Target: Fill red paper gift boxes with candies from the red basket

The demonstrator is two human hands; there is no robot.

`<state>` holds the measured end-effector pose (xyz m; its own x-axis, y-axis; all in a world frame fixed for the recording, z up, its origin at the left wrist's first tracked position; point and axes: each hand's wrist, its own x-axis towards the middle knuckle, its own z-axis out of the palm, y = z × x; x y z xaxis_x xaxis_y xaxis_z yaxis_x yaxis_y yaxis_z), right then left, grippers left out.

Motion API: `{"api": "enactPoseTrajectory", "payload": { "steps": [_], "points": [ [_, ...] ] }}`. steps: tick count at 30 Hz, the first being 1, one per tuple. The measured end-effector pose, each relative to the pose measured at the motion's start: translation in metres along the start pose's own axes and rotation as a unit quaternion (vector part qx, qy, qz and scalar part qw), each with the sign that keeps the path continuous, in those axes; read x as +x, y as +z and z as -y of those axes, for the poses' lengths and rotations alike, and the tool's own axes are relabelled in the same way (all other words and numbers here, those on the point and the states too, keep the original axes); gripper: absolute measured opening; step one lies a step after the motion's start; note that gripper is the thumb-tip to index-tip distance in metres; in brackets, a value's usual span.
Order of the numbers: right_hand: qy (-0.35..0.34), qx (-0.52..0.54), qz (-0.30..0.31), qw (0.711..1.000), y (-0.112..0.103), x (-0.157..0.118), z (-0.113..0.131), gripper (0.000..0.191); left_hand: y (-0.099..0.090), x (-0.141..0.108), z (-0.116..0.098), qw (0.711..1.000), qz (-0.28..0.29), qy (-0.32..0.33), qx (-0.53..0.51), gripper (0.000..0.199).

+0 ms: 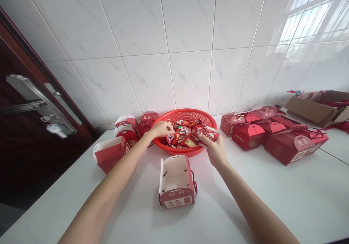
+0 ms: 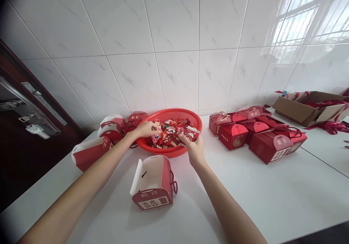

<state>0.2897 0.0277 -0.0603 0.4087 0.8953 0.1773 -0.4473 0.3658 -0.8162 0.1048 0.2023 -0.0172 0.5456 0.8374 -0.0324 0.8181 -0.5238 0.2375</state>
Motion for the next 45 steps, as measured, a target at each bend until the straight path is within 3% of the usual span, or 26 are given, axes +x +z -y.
{"api": "enactPoseTrajectory", "payload": {
  "steps": [3, 6, 9, 14, 19, 26, 34, 41, 45],
  "points": [
    [0.002, -0.001, 0.001, 1.000, 0.000, 0.000, 0.000, 0.040, -0.002, -0.004, -0.001, 0.995, 0.091, 0.049, -0.013, 0.027],
    [0.004, 0.001, 0.005, 1.000, 0.000, 0.000, 0.000, 0.040, -0.003, -0.006, 0.001, 0.989, 0.141, 0.051, 0.001, 0.064],
    [-0.003, -0.001, 0.005, 1.000, 0.000, 0.000, -0.001, 0.041, 0.000, -0.006, 0.000, 0.985, 0.168, 0.038, 0.024, 0.091],
    [-0.003, -0.001, 0.004, 1.000, -0.001, 0.001, -0.002, 0.040, 0.014, -0.001, -0.005, 0.985, 0.163, 0.028, 0.048, 0.109],
    [-0.006, -0.004, 0.012, 1.000, -0.001, 0.001, -0.001, 0.040, 0.017, 0.006, -0.002, 0.991, 0.113, 0.067, 0.007, 0.090],
    [-0.003, -0.002, 0.014, 1.000, 0.000, 0.001, -0.001, 0.041, 0.013, 0.013, 0.012, 0.985, 0.033, 0.082, -0.145, 0.060],
    [-0.004, -0.008, 0.007, 1.000, -0.001, 0.000, -0.002, 0.039, 0.021, 0.023, 0.017, 0.955, -0.008, 0.091, -0.283, 0.053],
    [-0.008, -0.004, 0.006, 1.000, -0.001, 0.001, -0.003, 0.040, 0.024, 0.026, 0.019, 0.957, -0.065, 0.071, -0.273, 0.038],
    [-0.010, -0.015, 0.013, 1.000, -0.001, 0.001, -0.003, 0.039, 0.023, 0.022, 0.018, 0.969, -0.057, 0.059, -0.231, 0.026]
  ]
}}
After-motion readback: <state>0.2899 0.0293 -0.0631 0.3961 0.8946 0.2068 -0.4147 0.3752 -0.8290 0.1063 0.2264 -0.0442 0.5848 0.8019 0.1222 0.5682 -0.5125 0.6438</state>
